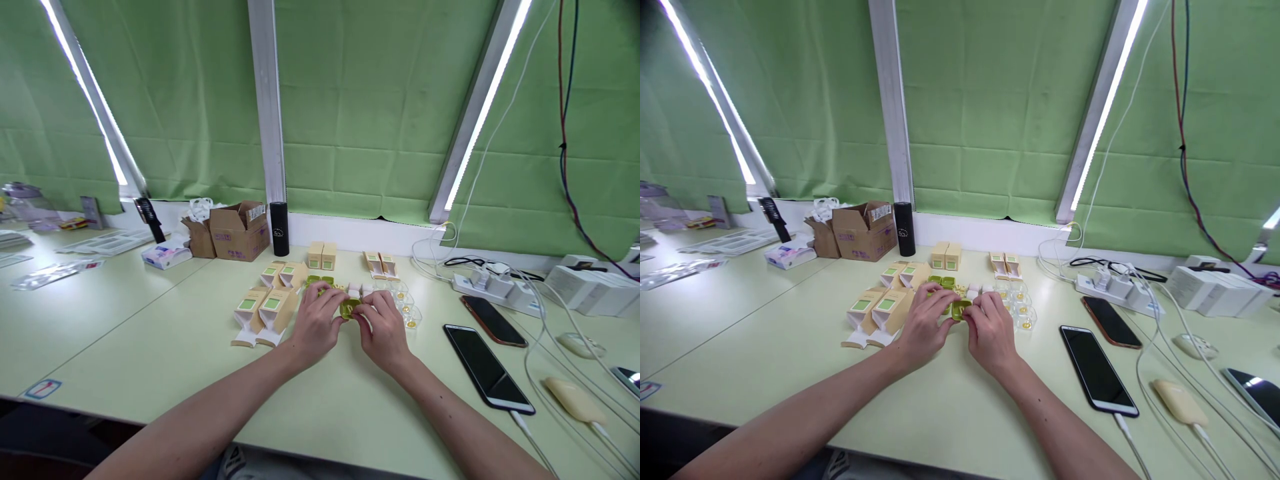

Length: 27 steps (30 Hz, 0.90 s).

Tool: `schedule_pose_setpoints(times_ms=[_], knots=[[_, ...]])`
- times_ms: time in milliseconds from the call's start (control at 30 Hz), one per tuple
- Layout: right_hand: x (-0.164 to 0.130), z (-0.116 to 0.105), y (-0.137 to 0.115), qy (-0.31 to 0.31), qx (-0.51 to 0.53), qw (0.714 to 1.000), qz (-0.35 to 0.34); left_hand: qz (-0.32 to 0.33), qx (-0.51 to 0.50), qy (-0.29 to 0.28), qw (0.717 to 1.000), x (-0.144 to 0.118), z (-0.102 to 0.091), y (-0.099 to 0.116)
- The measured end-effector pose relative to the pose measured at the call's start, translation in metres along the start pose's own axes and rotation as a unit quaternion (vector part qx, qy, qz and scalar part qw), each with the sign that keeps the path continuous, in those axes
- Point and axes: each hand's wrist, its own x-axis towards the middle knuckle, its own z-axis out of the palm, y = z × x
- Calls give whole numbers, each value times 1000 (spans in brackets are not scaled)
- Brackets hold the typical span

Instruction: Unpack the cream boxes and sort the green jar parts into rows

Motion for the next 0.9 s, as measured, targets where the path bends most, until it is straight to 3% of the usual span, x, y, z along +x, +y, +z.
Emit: schedule_pose_setpoints(times_ms=[367, 633, 900], knots=[[0, -1, -1, 0, -3, 1000, 3, -7, 7, 4, 1000, -1, 2, -3], [0, -1, -5, -4, 8, 1000, -3, -99, 3, 42, 994, 3, 0, -25], [-3, 1, 1, -4, 6, 1000, 13, -117, 2, 58, 991, 6, -4, -26]])
